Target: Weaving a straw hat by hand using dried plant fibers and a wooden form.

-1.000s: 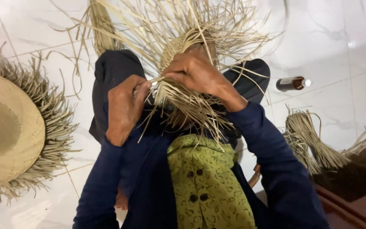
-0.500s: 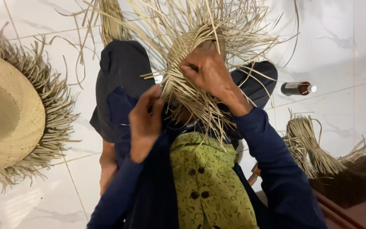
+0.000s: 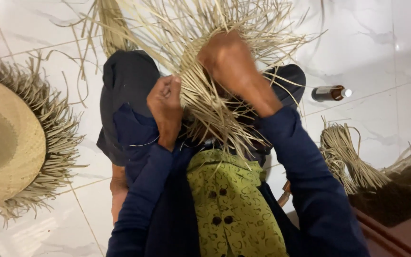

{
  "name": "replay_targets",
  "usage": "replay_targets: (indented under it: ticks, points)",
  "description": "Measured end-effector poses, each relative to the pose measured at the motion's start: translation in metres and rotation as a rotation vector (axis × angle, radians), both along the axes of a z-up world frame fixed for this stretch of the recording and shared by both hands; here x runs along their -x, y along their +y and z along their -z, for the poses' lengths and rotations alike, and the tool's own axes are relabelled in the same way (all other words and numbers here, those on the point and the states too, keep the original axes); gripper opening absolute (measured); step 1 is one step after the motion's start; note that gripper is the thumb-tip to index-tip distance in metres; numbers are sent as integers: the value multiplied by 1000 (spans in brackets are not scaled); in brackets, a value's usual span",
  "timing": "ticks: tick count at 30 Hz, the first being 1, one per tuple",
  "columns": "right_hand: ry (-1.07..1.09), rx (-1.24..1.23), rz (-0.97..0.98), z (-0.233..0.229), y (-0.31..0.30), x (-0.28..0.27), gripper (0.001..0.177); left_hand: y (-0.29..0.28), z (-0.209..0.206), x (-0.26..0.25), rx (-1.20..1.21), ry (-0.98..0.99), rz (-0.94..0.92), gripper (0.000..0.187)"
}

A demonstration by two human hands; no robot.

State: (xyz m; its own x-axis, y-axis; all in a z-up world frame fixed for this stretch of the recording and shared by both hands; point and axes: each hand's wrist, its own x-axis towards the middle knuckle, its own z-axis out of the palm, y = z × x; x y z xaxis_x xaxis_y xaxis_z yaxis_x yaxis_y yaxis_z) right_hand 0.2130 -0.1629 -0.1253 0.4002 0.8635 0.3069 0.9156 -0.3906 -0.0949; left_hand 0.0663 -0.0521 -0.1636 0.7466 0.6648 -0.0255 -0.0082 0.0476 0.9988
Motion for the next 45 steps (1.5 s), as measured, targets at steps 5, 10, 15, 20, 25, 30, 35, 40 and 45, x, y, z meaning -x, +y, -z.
replay_targets:
  ticks: [5,10,15,20,25,30,35,40,45]
  points:
    - [-184,-186,32,-40,-5,10,20,-2,-1,-5,-3,11,-43,16]
    - [98,-99,-48,-20,-12,41,14,-4,1,-5,16,-4,-31,13]
    - [291,-201,-73,21,-19,39,11,-6,10,-11,-52,16,-65,23]
    - [374,-114,-89,20,-23,37,10,-3,14,-9,6,-29,-58,20]
    - [115,31,-98,21,-22,34,9,4,31,-5,73,-27,-42,16]
    - [-193,-79,-313,26,1,28,23,7,29,-4,39,-35,-4,12]
    - [524,-178,-329,2,33,12,5,13,10,1,77,-33,44,10]
    - [581,-17,-510,-15,39,4,14,18,17,0,26,-69,43,9]
    - [-30,286,-336,-6,29,26,22,20,8,2,221,-76,103,15]
